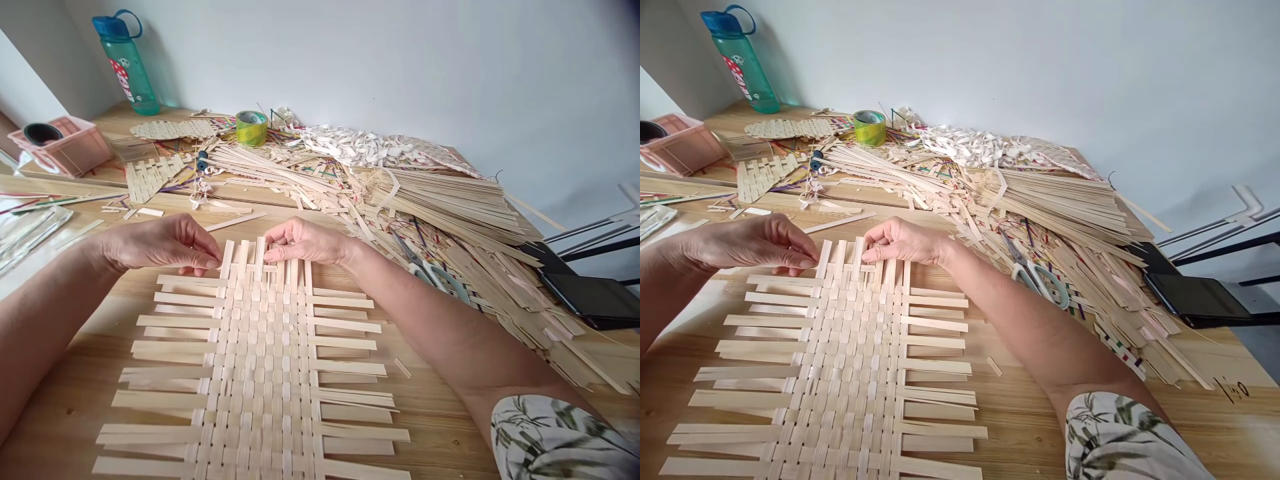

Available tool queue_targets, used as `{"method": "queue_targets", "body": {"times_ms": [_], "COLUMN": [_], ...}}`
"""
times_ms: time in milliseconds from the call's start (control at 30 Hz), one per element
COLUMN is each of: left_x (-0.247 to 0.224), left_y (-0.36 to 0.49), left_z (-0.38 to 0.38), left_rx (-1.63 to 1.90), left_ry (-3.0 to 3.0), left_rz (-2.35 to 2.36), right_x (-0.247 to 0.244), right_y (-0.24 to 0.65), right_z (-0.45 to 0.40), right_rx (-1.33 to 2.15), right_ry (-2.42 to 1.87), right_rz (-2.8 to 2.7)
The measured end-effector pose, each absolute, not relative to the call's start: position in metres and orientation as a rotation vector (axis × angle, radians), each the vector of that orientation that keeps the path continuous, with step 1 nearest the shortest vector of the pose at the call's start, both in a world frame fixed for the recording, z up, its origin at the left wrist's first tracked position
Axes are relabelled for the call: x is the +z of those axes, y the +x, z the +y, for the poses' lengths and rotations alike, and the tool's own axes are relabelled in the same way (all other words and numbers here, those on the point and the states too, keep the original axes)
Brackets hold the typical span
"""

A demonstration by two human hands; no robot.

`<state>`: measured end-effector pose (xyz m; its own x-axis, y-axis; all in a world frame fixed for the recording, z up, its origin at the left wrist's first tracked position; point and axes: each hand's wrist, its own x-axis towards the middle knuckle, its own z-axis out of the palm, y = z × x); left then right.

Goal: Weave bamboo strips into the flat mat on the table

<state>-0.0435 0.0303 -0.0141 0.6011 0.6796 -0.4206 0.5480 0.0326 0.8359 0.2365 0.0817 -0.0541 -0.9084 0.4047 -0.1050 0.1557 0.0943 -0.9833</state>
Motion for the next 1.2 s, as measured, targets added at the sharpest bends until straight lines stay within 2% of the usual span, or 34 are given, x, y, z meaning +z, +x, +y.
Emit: {"method": "queue_targets", "body": {"times_ms": [433, 633, 833, 1200], "left_x": [-0.011, -0.01, -0.012, -0.007], "left_y": [-0.052, -0.063, -0.065, -0.07], "left_z": [0.032, 0.032, 0.033, 0.032], "left_rx": [0.227, 0.301, 0.302, 0.25], "left_ry": [1.628, 1.625, 1.658, 1.638], "left_rz": [1.088, 1.062, 1.02, 1.096], "right_x": [-0.05, -0.052, -0.056, -0.053], "right_y": [0.237, 0.239, 0.238, 0.232], "right_z": [0.081, 0.08, 0.082, 0.075], "right_rx": [2.024, 2.307, 2.429, 2.352], "right_ry": [-0.703, -0.742, -0.636, -0.698], "right_rz": [-1.808, -1.537, -1.476, -1.489]}}
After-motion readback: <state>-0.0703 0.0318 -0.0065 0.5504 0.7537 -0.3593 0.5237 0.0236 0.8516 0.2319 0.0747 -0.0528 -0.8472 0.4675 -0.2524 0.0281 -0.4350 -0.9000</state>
